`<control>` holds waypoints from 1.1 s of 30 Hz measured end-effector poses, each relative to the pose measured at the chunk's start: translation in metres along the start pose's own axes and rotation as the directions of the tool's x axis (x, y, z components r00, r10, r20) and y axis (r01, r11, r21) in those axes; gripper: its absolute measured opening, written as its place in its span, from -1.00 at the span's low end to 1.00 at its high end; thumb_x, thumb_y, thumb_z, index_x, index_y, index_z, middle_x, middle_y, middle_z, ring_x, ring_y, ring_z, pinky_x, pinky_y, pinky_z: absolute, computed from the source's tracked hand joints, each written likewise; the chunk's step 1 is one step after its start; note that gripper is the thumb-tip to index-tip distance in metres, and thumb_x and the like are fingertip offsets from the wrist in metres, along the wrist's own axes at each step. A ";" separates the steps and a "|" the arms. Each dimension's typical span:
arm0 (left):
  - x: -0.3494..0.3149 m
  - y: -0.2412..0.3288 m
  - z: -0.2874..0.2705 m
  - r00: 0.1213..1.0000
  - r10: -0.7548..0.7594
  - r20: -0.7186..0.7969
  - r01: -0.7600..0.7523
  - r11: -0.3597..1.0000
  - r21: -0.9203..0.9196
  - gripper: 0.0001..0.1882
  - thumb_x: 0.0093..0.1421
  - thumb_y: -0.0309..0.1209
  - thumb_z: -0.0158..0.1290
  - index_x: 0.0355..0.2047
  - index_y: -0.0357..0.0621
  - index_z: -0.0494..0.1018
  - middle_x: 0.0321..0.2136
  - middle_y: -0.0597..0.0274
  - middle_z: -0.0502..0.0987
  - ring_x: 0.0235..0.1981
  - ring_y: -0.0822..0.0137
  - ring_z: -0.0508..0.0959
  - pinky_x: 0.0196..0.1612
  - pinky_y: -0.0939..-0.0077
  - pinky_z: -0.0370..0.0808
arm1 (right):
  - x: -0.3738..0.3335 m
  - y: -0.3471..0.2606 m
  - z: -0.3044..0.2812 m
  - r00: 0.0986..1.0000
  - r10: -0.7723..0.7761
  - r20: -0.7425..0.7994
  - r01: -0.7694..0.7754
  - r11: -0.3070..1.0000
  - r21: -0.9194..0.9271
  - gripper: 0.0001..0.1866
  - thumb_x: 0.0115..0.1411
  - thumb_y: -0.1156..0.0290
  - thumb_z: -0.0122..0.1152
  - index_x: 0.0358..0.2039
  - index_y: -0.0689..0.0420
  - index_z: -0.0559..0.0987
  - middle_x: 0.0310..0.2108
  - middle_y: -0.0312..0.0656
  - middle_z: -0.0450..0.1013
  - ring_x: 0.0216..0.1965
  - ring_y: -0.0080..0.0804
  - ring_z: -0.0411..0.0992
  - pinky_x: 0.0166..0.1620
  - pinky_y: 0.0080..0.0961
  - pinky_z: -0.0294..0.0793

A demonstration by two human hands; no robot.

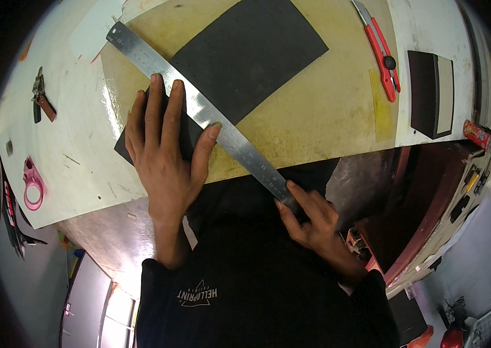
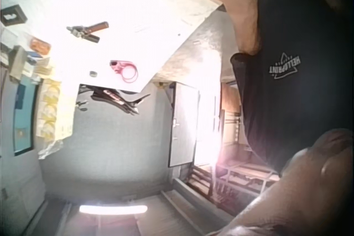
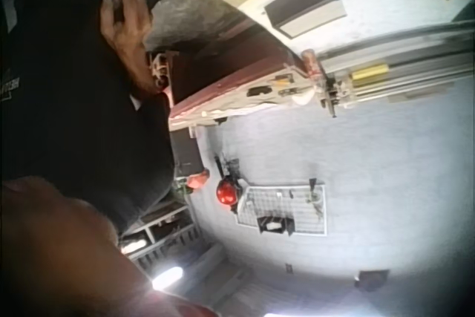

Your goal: The person measures and cuts a dark rectangular sheet using a metal ruler and a red utility knife. After cutting, they fold the sheet and fit it into a small rectangular box, then repeat the cutting process on another sheet.

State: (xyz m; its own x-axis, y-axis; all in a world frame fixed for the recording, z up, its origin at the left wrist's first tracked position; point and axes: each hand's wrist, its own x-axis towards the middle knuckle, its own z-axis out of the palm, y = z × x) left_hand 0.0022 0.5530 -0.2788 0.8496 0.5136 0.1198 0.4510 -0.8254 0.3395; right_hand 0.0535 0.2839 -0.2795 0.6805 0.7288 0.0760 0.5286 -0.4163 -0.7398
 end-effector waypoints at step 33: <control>0.004 0.000 -0.001 0.999 0.020 -0.030 -0.021 0.999 -0.025 -0.28 0.22 0.01 0.30 0.33 0.02 0.45 0.39 0.06 0.35 0.37 -0.09 0.27 0.40 -0.05 0.17 | 0.016 -0.006 0.015 0.994 -0.102 0.048 0.110 0.972 -0.206 -0.31 0.16 0.43 0.51 0.31 0.12 0.51 -0.45 -0.23 0.29 -0.60 -0.51 0.29 -0.64 -0.49 0.34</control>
State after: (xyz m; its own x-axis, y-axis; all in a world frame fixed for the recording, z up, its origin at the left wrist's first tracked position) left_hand 0.0048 0.5554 -0.2774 0.8501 0.5034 0.1547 0.4259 -0.8300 0.3603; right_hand 0.0542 0.3059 -0.2839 0.5981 0.7925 0.1192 0.6932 -0.4369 -0.5732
